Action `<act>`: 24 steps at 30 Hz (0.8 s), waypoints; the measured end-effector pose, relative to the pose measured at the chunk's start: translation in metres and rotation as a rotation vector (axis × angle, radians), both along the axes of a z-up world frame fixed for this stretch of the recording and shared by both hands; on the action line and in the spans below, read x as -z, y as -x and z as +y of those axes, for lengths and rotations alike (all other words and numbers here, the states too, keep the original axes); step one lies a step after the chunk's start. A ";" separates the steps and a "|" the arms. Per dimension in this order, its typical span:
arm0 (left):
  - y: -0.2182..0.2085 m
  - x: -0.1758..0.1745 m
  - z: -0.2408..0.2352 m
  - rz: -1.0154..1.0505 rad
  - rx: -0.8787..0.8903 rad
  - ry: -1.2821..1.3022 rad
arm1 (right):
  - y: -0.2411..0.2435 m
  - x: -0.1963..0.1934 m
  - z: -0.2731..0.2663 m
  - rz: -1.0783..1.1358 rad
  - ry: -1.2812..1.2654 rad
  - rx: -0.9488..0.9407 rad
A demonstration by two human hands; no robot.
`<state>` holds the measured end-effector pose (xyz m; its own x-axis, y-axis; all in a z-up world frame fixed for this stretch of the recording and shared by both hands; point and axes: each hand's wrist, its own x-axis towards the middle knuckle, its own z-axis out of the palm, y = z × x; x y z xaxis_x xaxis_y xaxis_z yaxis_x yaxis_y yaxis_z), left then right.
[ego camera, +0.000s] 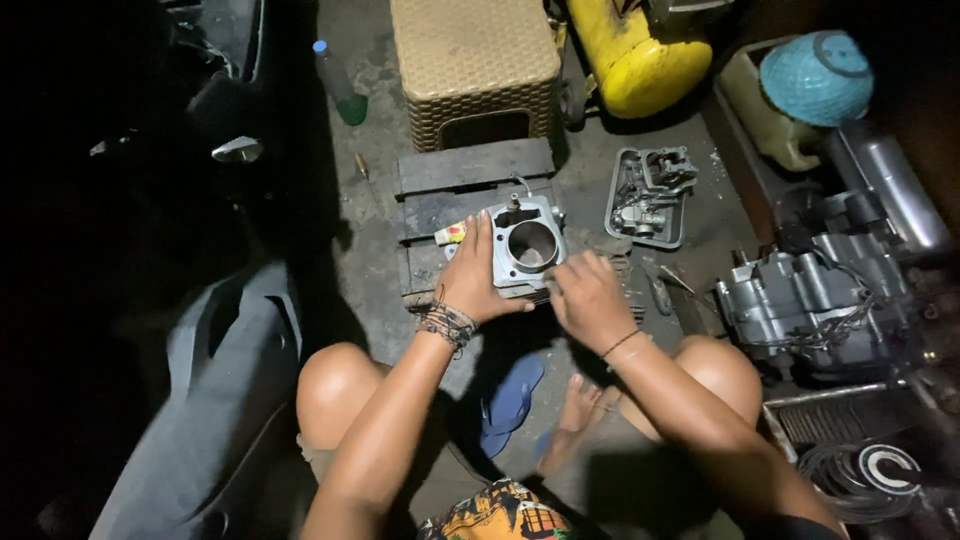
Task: Cleaning and inspecting the surface of a motorcycle cylinder head by hand.
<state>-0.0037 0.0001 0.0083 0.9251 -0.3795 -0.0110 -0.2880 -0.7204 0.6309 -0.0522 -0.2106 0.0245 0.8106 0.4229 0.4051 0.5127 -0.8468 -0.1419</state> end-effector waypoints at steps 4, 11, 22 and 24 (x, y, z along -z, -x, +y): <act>-0.002 0.004 -0.001 0.009 0.004 -0.009 | 0.004 -0.002 0.009 -0.015 0.005 -0.062; -0.001 0.004 0.000 -0.003 0.007 -0.006 | 0.003 -0.003 -0.007 0.017 -0.039 0.014; -0.003 0.003 0.001 0.008 0.027 0.023 | -0.002 -0.002 -0.001 -0.015 -0.008 -0.027; -0.001 0.002 -0.001 0.002 0.019 0.038 | 0.001 -0.007 -0.009 0.028 -0.047 0.014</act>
